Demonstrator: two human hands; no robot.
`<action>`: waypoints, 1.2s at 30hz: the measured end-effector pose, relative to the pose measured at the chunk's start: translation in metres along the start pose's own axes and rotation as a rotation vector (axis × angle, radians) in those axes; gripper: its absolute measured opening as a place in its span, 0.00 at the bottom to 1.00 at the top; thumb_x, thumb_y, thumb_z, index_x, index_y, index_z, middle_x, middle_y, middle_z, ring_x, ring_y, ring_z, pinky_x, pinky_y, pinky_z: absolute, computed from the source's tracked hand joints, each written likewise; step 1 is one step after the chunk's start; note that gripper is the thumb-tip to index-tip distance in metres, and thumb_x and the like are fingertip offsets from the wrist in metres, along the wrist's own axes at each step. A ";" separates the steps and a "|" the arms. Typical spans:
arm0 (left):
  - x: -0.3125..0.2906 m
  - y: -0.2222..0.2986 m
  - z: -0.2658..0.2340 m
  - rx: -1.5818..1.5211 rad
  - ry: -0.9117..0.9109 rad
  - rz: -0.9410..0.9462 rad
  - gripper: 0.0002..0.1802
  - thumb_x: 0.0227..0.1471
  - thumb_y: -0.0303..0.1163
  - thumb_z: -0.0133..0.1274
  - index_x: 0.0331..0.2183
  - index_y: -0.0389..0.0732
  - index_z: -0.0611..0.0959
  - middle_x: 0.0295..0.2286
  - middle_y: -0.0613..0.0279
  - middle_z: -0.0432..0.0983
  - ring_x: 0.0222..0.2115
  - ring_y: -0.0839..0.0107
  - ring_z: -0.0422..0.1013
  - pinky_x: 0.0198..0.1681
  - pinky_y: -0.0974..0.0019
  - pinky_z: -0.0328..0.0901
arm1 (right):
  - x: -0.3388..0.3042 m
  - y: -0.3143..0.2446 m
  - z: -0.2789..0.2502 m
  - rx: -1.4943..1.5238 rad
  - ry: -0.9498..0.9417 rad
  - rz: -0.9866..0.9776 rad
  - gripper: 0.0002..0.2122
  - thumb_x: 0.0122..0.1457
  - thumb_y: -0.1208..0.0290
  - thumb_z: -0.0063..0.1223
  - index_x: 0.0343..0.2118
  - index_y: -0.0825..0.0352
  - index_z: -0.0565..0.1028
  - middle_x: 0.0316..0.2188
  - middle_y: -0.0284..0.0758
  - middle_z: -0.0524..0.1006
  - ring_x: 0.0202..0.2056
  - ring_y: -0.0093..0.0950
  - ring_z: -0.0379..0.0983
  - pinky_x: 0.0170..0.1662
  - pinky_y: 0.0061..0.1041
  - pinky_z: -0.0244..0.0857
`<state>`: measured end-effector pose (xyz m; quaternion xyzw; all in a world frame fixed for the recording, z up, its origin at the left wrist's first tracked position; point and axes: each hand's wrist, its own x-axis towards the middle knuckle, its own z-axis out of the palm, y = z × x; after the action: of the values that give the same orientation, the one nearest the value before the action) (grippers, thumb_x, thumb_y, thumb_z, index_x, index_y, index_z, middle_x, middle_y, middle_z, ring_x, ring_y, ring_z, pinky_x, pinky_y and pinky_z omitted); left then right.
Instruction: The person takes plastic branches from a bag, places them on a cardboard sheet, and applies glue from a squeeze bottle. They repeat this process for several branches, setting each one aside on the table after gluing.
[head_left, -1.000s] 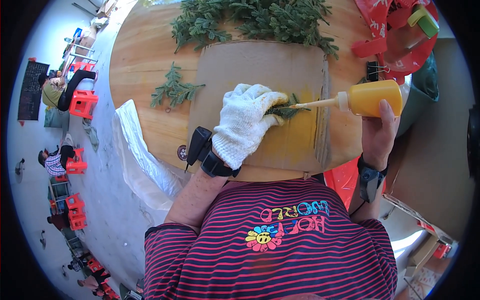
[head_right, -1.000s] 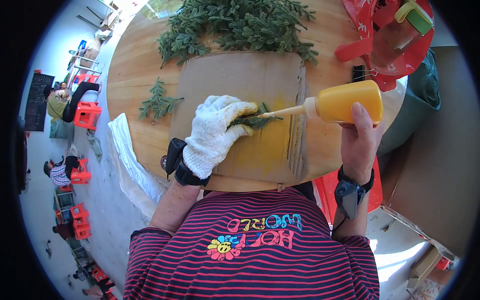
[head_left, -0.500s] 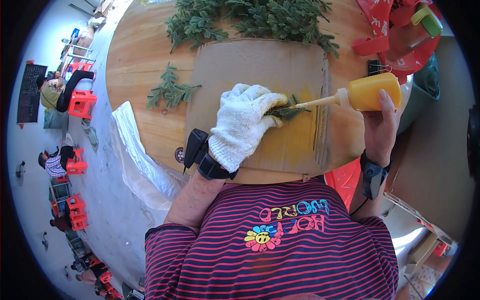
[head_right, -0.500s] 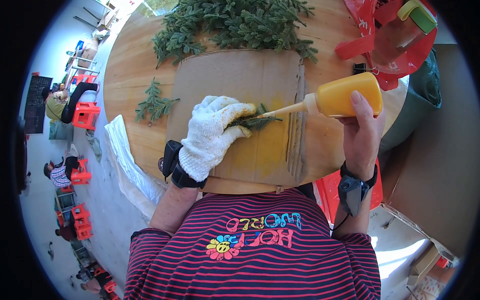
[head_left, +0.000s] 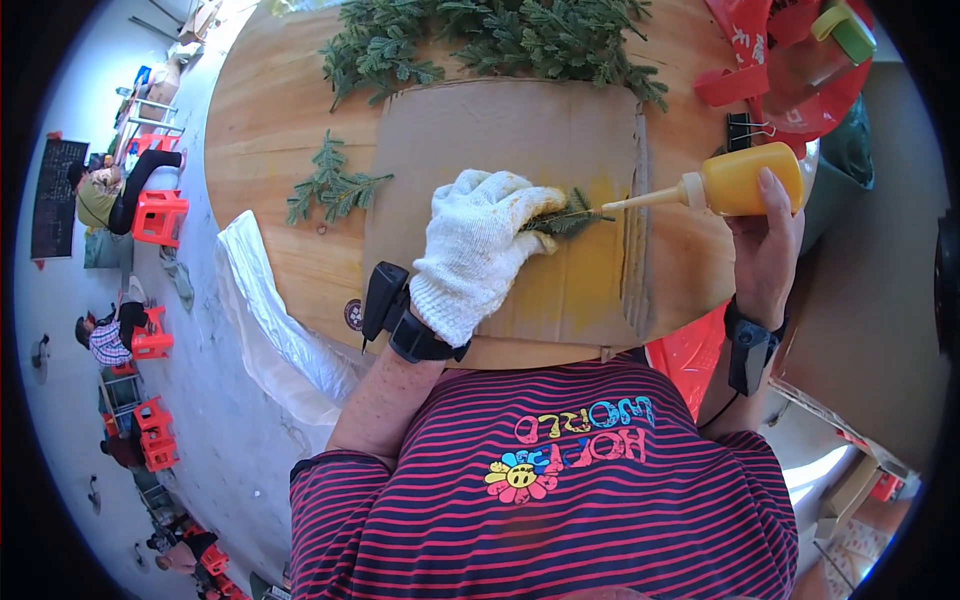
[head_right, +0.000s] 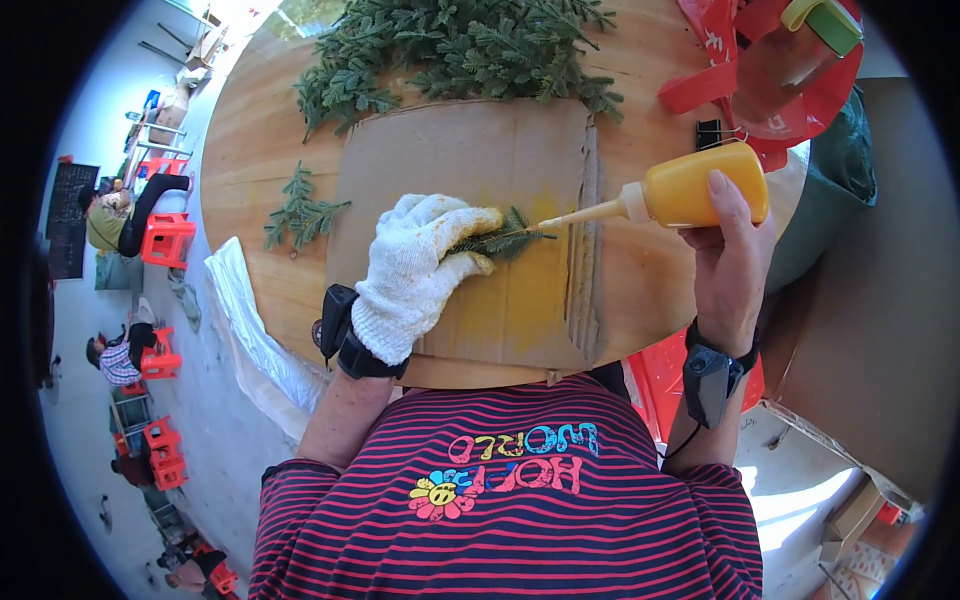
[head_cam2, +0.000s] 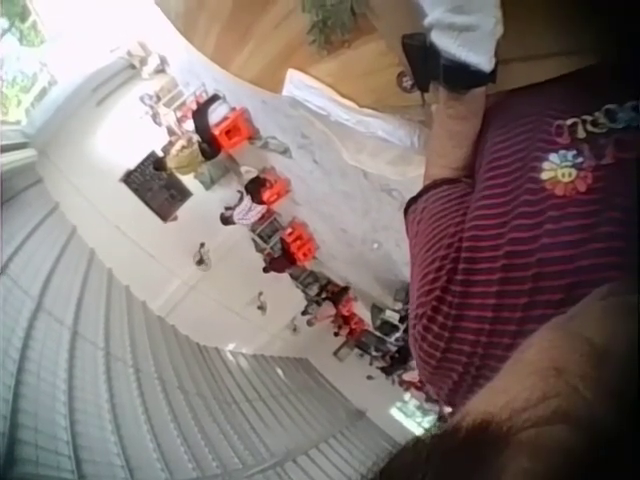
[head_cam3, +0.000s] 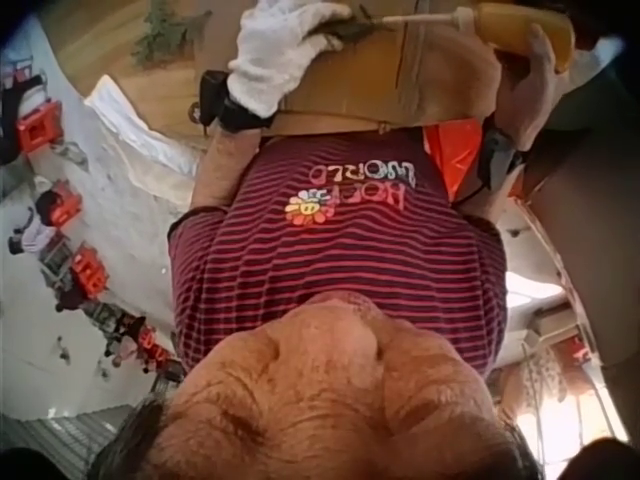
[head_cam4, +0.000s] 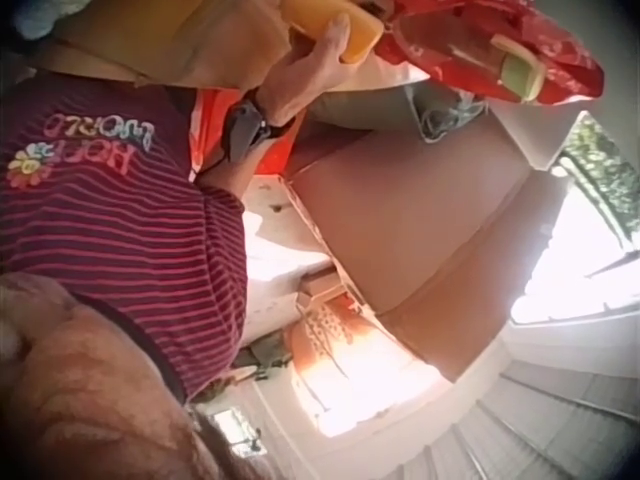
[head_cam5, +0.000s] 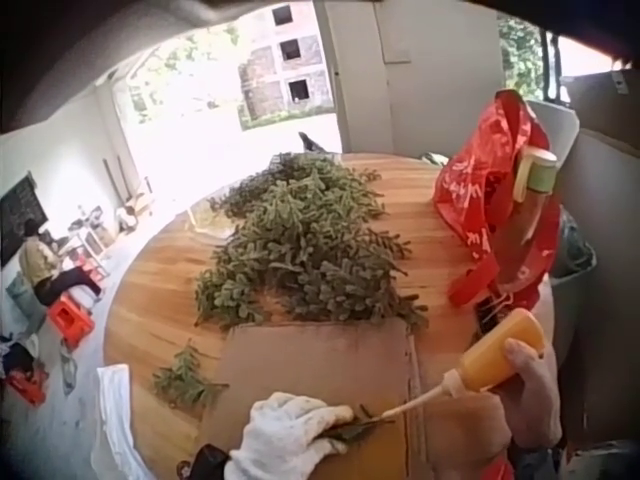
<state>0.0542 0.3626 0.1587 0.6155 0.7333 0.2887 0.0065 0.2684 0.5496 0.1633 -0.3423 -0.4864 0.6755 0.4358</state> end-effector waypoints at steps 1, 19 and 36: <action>0.000 0.000 0.000 -0.002 -0.003 -0.001 0.22 0.30 0.38 0.63 0.35 0.52 0.80 0.30 0.71 0.74 0.36 0.66 0.68 0.40 0.61 0.60 | 0.000 0.000 -0.001 0.001 0.009 -0.003 0.18 0.55 0.64 0.53 0.44 0.68 0.68 0.36 0.35 0.74 0.36 0.24 0.73 0.40 0.24 0.68; 0.002 0.005 -0.003 -0.012 -0.024 -0.010 0.22 0.30 0.34 0.62 0.35 0.51 0.81 0.31 0.70 0.74 0.37 0.66 0.67 0.41 0.61 0.59 | -0.024 0.002 -0.027 0.106 0.117 -0.025 0.14 0.56 0.65 0.52 0.42 0.66 0.69 0.35 0.33 0.74 0.36 0.23 0.73 0.39 0.23 0.67; -0.001 0.000 -0.001 -0.032 0.000 -0.022 0.20 0.32 0.36 0.62 0.35 0.52 0.80 0.31 0.70 0.74 0.36 0.65 0.68 0.40 0.61 0.60 | -0.036 -0.009 0.002 0.256 0.070 -0.114 0.15 0.56 0.65 0.51 0.44 0.68 0.69 0.38 0.35 0.74 0.39 0.26 0.73 0.44 0.26 0.66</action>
<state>0.0544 0.3613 0.1591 0.6073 0.7353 0.3002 0.0196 0.2826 0.5173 0.1742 -0.2790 -0.3993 0.6937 0.5306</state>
